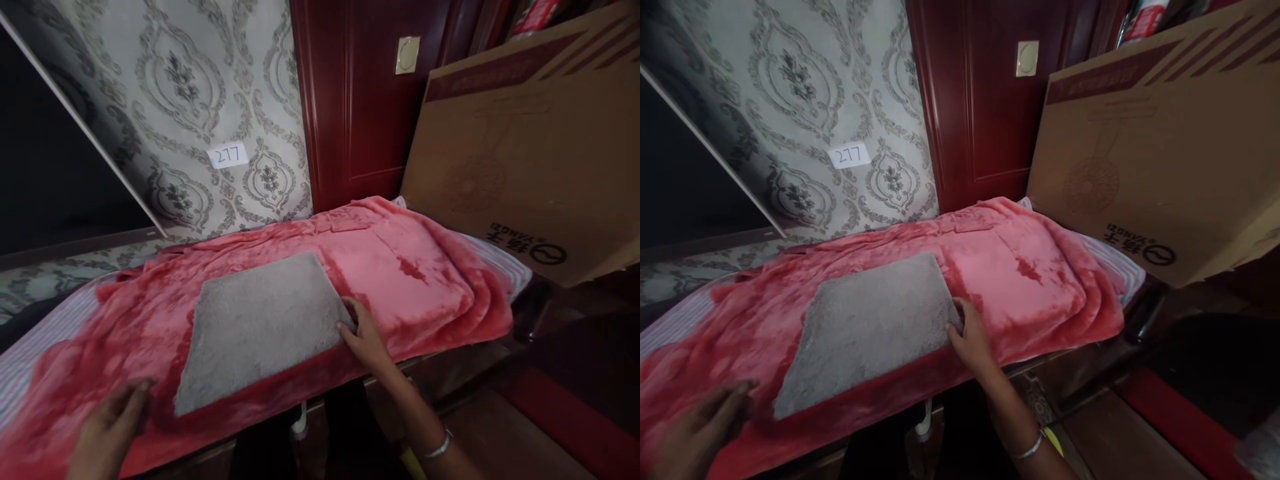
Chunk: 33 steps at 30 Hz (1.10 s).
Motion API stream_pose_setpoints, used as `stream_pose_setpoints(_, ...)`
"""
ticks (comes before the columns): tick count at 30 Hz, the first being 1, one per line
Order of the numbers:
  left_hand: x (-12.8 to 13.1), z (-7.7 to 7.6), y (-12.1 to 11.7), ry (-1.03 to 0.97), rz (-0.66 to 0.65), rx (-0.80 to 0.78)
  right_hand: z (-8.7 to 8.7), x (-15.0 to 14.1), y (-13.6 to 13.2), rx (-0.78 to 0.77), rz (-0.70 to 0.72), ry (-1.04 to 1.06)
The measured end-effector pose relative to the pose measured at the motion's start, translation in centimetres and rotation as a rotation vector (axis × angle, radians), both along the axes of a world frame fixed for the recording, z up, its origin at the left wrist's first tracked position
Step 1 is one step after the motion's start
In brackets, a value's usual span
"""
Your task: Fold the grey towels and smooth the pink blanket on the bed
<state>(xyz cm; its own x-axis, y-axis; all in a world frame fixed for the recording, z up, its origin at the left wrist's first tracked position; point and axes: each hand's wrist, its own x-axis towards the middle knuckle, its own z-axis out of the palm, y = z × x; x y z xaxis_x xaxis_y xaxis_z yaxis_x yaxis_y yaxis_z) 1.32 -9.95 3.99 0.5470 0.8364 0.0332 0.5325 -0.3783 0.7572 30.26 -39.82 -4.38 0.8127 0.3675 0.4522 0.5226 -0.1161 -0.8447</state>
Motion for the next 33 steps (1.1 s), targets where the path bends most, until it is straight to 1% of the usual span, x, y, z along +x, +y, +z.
stream_pose_setpoints(1,0.9,0.6,0.0,-0.025,0.020,0.093,0.4,0.0,0.2,-0.042,-0.029,-0.064)
stream_pose_setpoints(2,2.2,1.1,-0.1,-0.042,0.011,0.173,1.0,0.1,0.5,-0.093,-0.059,-0.128)
stream_pose_setpoints(4,5.8,1.9,-0.6,-0.039,-0.133,0.266,2.4,0.1,1.4,-0.195,-0.094,-0.239)
stream_pose_setpoints(6,10.1,2.1,-1.2,0.008,-0.317,0.375,3.9,0.1,2.7,-0.289,-0.073,-0.315)
stream_pose_setpoints(8,13.7,1.7,-1.8,0.089,-0.461,0.507,5.0,-0.1,4.0,-0.407,-0.001,-0.364)
stream_pose_setpoints(9,15.1,1.3,-2.0,0.155,-0.491,0.572,5.3,-0.3,4.5,-0.475,0.054,-0.377)
stream_pose_setpoints(11,16.7,0.2,-2.2,0.326,-0.501,0.654,5.3,-0.7,5.1,-0.608,0.170,-0.371)
stream_pose_setpoints(13,17.0,-1.1,-2.1,0.476,-0.486,0.683,4.7,-1.1,5.2,-0.702,0.254,-0.344)
stream_pose_setpoints(14,16.9,-1.7,-2.1,0.521,-0.483,0.690,4.4,-1.3,5.1,-0.728,0.268,-0.330)
stream_pose_setpoints(16,16.6,-2.5,-1.9,0.550,-0.485,0.715,3.9,-1.5,4.9,-0.746,0.265,-0.316)
stream_pose_setpoints(18,16.3,-2.8,-1.7,0.548,-0.494,0.738,3.6,-1.5,4.9,-0.744,0.253,-0.317)
stream_pose_setpoints(23,16.4,-2.5,-1.9,0.563,-0.497,0.742,3.6,-1.5,4.9,-0.717,0.219,-0.363)
stream_pose_setpoints(29,16.8,-2.0,-2.0,0.562,-0.519,0.702,3.1,-1.7,4.6,-0.713,0.173,-0.443)
stream_pose_setpoints(31,16.3,-1.8,-1.8,0.560,-0.550,0.661,2.8,-1.9,4.1,-0.714,0.175,-0.481)
stream_pose_setpoints(33,14.9,-1.6,-1.6,0.537,-0.615,0.631,2.4,-2.0,3.3,-0.713,0.205,-0.531)
